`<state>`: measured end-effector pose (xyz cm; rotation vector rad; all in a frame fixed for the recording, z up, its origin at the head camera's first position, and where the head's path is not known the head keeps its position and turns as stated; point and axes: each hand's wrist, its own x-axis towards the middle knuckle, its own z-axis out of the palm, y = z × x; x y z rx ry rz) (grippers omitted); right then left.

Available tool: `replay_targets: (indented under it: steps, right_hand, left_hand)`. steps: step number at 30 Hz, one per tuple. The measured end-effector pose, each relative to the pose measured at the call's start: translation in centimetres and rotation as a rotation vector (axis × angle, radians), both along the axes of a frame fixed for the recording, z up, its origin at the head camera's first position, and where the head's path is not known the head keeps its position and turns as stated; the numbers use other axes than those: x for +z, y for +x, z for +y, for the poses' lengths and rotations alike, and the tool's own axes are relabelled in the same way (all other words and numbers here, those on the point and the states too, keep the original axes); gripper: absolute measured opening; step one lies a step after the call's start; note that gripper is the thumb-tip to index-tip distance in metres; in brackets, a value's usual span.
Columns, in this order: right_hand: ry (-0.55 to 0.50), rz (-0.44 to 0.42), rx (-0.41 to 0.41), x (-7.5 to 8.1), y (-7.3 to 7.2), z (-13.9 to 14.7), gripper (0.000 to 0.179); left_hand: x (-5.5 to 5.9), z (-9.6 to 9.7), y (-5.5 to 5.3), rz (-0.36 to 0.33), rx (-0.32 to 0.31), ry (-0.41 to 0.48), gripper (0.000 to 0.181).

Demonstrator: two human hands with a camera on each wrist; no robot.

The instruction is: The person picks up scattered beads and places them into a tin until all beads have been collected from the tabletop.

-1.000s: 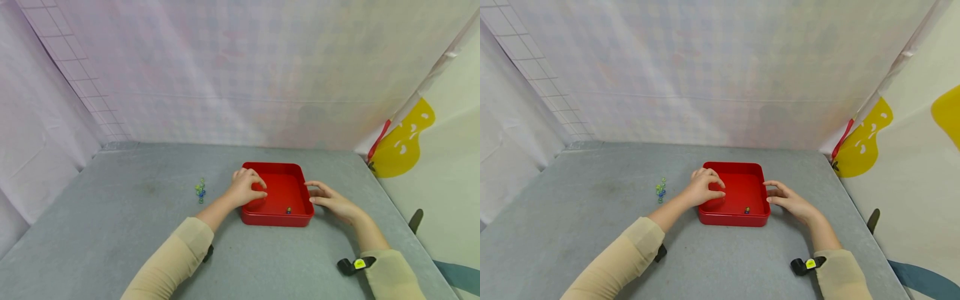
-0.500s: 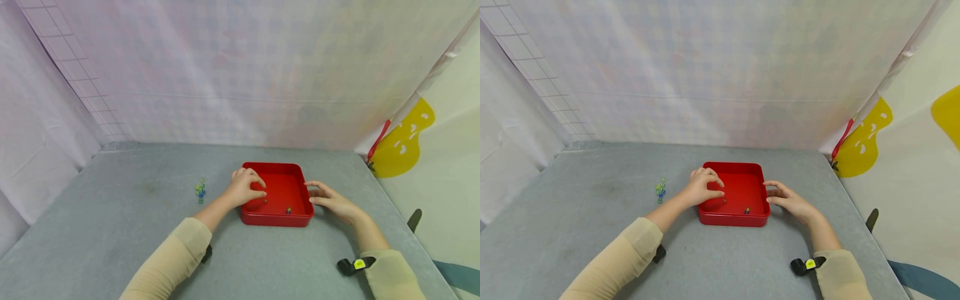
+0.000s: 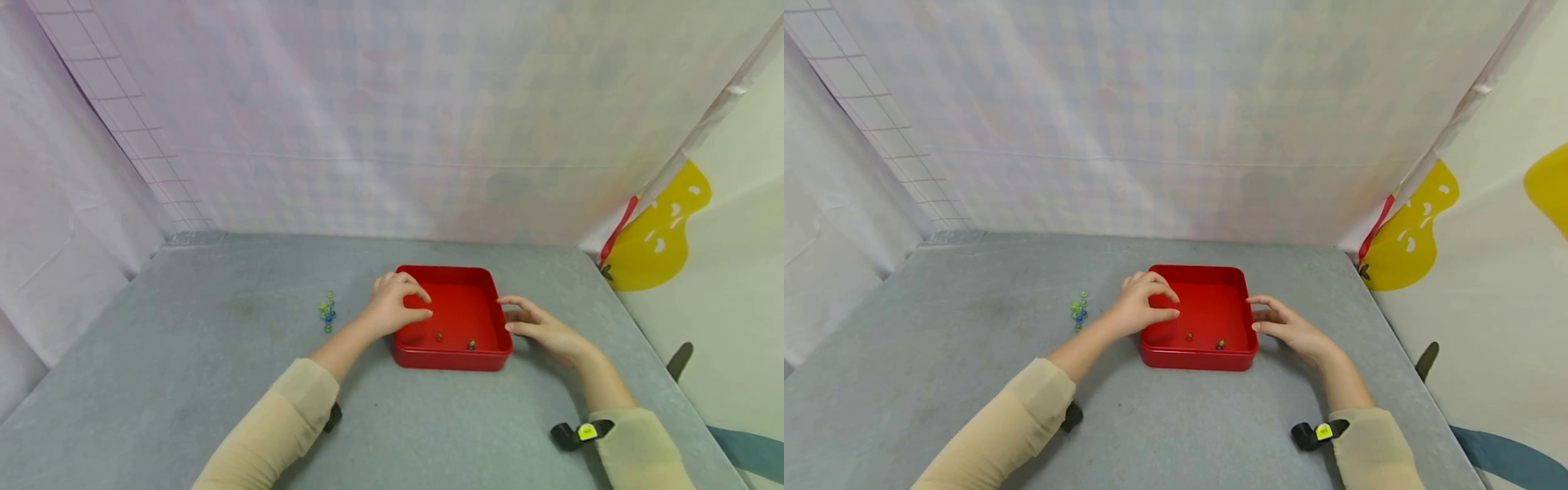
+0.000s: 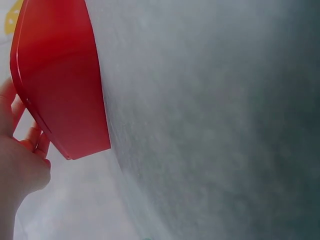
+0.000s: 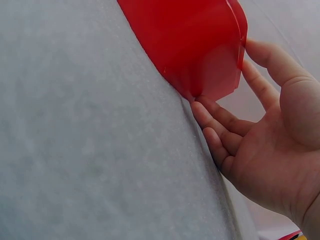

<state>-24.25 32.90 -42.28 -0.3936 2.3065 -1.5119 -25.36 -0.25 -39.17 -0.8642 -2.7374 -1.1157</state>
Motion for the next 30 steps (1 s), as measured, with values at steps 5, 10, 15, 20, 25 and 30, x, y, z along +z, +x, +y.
replay_targets:
  steps: [5, 10, 15, 20, 25, 30]
  right_hand:
    - [-0.001, 0.001, 0.005, 0.0, 0.0, 0.1, 0.055]
    - [-0.007, -0.002, 0.007, -0.1, -0.1, 0.2, 0.054]
    - [-0.008, -0.007, 0.006, -0.1, -0.1, 0.2, 0.054]
    - [0.003, -0.002, 0.0, -0.1, -0.1, 0.2, 0.055]
    - [0.011, -0.001, -0.001, -0.1, -0.1, 0.2, 0.055]
    - [0.012, -0.002, 0.001, -0.1, -0.1, 0.2, 0.055]
  left_hand:
    - [0.1, -0.4, 0.1, -0.008, 0.01, 0.038, 0.021]
    - [0.2, -0.8, 0.0, -0.014, 0.02, 0.058, 0.022]
    - [0.4, -1.3, 0.2, -0.006, 0.027, 0.081, 0.022]
    - [0.5, -1.8, 0.4, 0.003, 0.036, 0.095, 0.021]
    - [0.4, -2.3, 0.5, 0.005, 0.041, 0.105, 0.021]
    - [0.3, -3.0, 0.6, -0.002, 0.044, 0.12, 0.022]
